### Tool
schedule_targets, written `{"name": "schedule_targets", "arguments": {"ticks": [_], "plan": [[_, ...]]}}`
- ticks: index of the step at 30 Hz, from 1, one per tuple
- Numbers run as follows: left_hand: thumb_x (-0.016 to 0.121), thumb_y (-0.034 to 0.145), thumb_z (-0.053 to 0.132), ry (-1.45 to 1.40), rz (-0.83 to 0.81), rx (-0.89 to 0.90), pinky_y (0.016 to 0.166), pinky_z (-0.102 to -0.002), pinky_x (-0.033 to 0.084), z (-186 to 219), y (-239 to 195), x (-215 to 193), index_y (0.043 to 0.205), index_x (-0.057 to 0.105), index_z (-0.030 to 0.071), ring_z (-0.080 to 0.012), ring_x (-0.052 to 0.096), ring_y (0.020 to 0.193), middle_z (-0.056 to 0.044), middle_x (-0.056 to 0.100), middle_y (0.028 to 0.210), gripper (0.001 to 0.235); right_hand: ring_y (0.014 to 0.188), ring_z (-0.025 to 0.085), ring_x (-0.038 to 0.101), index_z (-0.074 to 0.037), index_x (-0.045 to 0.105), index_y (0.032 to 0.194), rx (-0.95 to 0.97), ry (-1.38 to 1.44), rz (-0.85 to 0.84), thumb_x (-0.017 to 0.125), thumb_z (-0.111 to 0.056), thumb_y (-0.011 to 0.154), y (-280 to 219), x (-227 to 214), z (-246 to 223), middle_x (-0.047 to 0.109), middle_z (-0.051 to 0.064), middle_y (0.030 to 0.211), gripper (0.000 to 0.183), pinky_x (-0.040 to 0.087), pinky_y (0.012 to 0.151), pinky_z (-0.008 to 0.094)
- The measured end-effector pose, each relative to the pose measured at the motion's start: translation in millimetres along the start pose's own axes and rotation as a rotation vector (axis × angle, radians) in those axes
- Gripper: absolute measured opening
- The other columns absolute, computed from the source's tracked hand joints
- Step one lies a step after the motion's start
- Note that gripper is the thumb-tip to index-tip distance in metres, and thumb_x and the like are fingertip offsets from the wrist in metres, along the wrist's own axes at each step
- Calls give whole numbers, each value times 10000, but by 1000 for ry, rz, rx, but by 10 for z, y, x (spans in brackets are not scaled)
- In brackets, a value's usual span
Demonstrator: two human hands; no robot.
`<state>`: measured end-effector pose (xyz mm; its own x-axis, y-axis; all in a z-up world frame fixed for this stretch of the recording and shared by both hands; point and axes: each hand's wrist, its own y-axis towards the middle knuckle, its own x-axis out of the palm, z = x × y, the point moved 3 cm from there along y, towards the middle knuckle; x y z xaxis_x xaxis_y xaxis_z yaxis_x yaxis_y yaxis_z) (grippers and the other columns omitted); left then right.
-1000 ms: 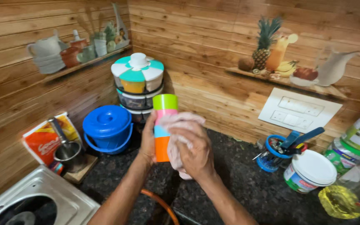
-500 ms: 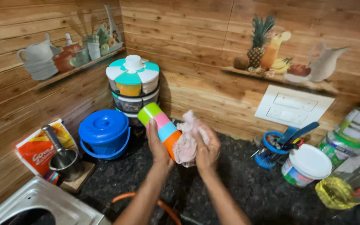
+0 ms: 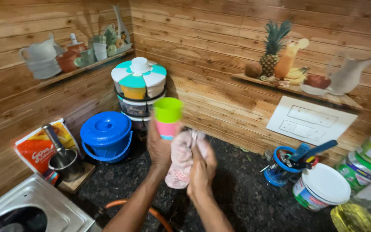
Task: The person organizes a multi-tiered rotating container on the kitchen counter, then wipes the countertop and various items including a blue bucket, a small white cup, a metal cup, and a stack of colorful plastic cups using a cloth. The person also moves a packet of Gold Duster and a knife block during the cleaning process.
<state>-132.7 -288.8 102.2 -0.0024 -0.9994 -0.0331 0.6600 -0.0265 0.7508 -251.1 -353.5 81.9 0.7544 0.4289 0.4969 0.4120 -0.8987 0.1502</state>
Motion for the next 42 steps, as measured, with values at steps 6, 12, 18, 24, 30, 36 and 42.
{"name": "schedule_targets", "arguments": {"ticks": [6, 12, 18, 24, 30, 36, 42], "plan": [[826, 726, 376, 373, -517, 134, 960, -504, 497, -211, -344, 145, 1351, 528, 83, -411, 601, 1156, -221, 613, 1265, 752, 1094, 321, 658, -117, 769, 1113, -1012, -894, -372, 752, -112, 789, 329, 393, -824, 732, 126, 1142, 325, 525, 965, 437], [788, 749, 383, 293, -450, 203, 870, -493, 534, -44, -327, 136, 1174, 673, 96, -382, 658, 1037, -165, 679, 1131, 526, 933, 339, 644, -220, 793, 1096, -773, -1466, -576, 714, -208, 739, 549, 518, -810, 702, 128, 1067, 366, 531, 758, 476], [781, 778, 371, 408, -501, 225, 826, -504, 516, 0, -44, 132, 1122, 726, 70, -408, 666, 982, -196, 693, 1076, 461, 976, 321, 650, -158, 749, 1132, -722, -1694, -562, 699, -230, 876, 472, 546, -612, 691, 170, 1083, 271, 555, 748, 455], [772, 785, 455, -53, -138, -514, 780, -409, 555, -74, 217, -136, 1084, 753, 82, -265, 699, 868, -93, 748, 957, 478, 1141, 268, 668, -142, 779, 1107, -785, -941, -444, 736, -187, 810, 593, 96, -311, 759, 101, 1187, 305, 537, 977, 398], [713, 913, 444, -833, -223, -596, 847, -342, 546, -224, 196, 152, 1219, 645, 65, -140, 650, 952, -46, 659, 1066, 492, 1186, 151, 632, 5, 668, 1323, -26, 6, -439, 670, -185, 964, 1065, 141, 497, 706, 72, 1292, 407, 470, 1051, 288], [574, 945, 510, -940, -62, -852, 709, -431, 550, -318, 278, 42, 1146, 629, 81, -262, 643, 792, -112, 642, 927, 477, 1119, 176, 688, 7, 761, 1209, -103, -187, -524, 699, -202, 937, 753, 132, 230, 769, 120, 1222, 348, 518, 1002, 314], [612, 908, 445, -699, -369, -791, 845, -312, 555, -172, 195, 98, 1214, 677, 107, -133, 692, 944, -21, 735, 1061, 461, 1116, 165, 689, -2, 758, 1180, -398, -296, -368, 725, -196, 923, 947, 351, -15, 750, 89, 1189, 323, 533, 979, 322]]}}
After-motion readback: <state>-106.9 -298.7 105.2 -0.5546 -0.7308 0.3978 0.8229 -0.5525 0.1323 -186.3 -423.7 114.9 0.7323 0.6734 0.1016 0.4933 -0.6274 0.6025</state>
